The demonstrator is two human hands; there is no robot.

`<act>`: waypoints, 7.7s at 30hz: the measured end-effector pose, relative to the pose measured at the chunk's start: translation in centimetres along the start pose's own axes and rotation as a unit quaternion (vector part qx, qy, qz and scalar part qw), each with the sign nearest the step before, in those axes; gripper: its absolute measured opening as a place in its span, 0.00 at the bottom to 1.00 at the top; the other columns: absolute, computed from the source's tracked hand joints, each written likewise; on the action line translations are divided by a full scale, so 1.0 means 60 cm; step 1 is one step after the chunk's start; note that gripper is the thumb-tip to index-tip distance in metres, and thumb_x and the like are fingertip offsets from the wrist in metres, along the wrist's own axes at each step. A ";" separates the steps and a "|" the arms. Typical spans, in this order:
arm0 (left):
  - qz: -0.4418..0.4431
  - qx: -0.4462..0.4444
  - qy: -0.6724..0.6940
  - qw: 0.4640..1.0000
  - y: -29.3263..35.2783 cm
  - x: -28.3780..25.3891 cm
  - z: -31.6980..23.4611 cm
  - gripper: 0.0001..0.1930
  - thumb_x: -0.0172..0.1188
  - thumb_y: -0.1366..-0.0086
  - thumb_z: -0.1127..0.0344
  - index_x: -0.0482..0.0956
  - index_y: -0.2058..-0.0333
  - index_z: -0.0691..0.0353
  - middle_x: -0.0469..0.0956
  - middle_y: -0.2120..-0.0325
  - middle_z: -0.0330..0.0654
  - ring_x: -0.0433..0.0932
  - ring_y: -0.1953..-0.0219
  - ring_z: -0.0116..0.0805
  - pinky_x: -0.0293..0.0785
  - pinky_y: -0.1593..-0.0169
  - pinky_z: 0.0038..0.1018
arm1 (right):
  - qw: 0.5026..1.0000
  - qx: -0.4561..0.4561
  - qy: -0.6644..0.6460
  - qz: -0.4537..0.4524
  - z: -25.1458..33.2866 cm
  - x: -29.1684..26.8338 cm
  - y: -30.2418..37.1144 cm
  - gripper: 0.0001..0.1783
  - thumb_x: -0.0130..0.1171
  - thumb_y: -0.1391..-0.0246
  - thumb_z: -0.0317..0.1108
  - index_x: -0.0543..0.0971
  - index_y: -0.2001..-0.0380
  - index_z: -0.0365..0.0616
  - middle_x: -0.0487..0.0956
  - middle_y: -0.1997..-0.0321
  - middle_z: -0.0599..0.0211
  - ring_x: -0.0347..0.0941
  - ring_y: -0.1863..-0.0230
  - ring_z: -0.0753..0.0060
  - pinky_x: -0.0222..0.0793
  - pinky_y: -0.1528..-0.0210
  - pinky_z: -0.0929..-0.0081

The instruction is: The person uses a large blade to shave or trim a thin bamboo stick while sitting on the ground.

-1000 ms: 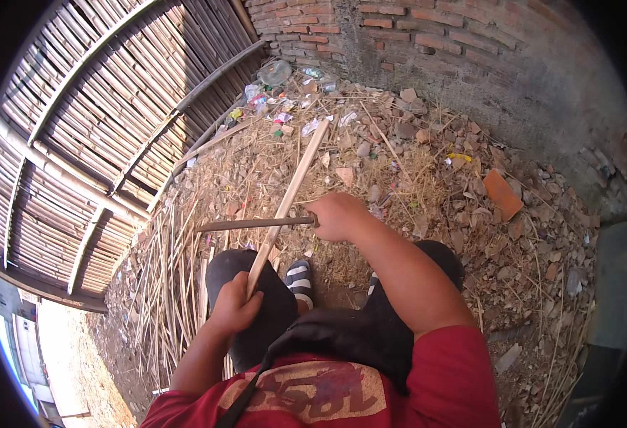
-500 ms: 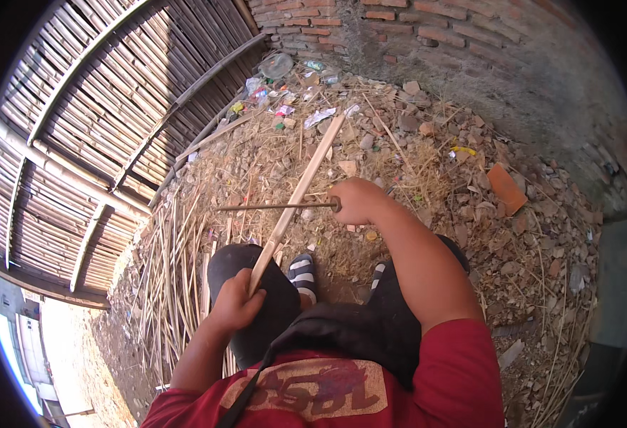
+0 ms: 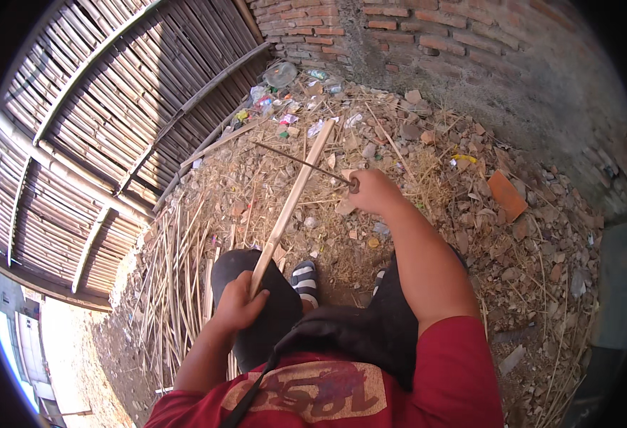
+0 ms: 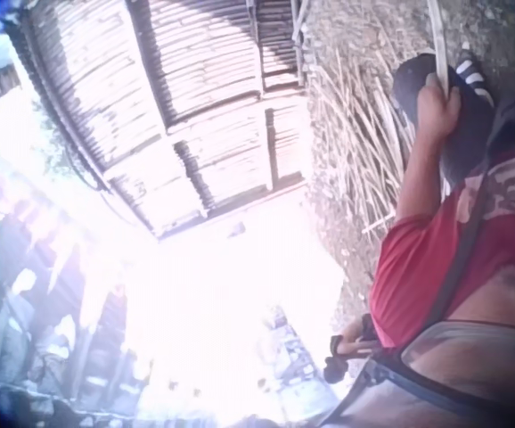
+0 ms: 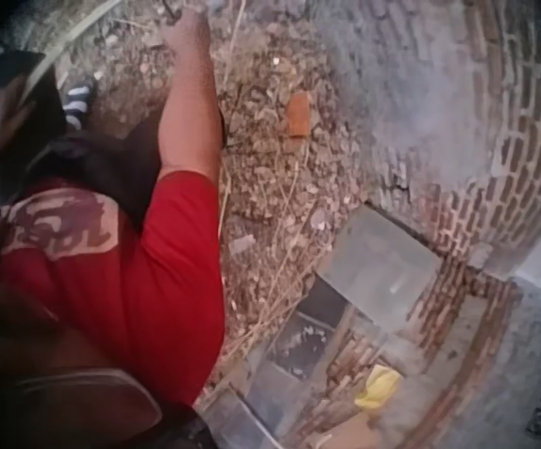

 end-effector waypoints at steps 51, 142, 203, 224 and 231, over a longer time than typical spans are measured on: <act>-0.028 -0.009 -0.018 0.999 -0.031 -0.026 0.001 0.15 0.48 0.23 0.56 0.73 0.60 0.65 0.79 0.70 0.61 0.77 0.62 0.67 0.70 0.59 0.56 | 0.985 -0.103 0.006 0.136 0.124 0.045 0.016 0.19 0.68 0.51 0.45 0.84 0.64 0.39 0.82 0.71 0.51 0.80 0.66 0.46 0.74 0.60 0.57; 0.013 -0.009 0.103 0.995 -0.038 -0.039 0.034 0.21 0.45 0.20 0.53 0.79 0.62 0.63 0.75 0.75 0.39 0.74 0.69 0.30 0.71 0.61 0.31 | 0.985 -0.124 0.079 0.088 0.094 0.002 0.029 0.12 0.67 0.53 0.39 0.78 0.67 0.47 0.82 0.71 0.55 0.81 0.63 0.46 0.75 0.61 0.50; 0.130 -0.606 -0.011 0.785 0.244 0.308 0.684 0.39 0.62 0.34 0.47 0.61 0.32 0.62 0.59 0.30 0.52 0.61 0.29 0.52 0.62 0.30 0.48 | 0.911 0.390 0.017 0.135 -0.265 -0.080 0.080 0.08 0.62 0.51 0.27 0.71 0.74 0.43 0.69 0.84 0.67 0.68 0.87 0.69 0.64 0.84 0.67; -0.198 -0.458 -0.017 0.867 0.288 0.263 0.624 0.11 0.52 0.30 0.64 0.76 0.53 0.58 0.78 0.54 0.56 0.78 0.51 0.61 0.75 0.50 0.52 | 0.929 0.326 0.074 0.156 -0.221 -0.063 0.040 0.48 0.66 0.54 0.30 0.58 0.33 0.21 0.78 0.77 0.60 0.74 0.81 0.68 0.70 0.77 0.66; -0.280 -0.342 -0.012 0.897 0.246 0.086 0.560 0.18 0.55 0.27 0.57 0.78 0.49 0.67 0.82 0.59 0.59 0.81 0.57 0.58 0.76 0.52 0.46 | 0.991 0.082 0.098 0.041 -0.035 -0.071 0.017 0.20 0.65 0.52 0.31 0.79 0.55 0.32 0.81 0.70 0.59 0.78 0.69 0.65 0.71 0.65 0.64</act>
Point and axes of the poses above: each hand's wrist, its own y-axis away from the middle knuckle, its own x-axis out of the palm, z = x × y, the point moved 1 cm from there along -y, towards the middle knuckle
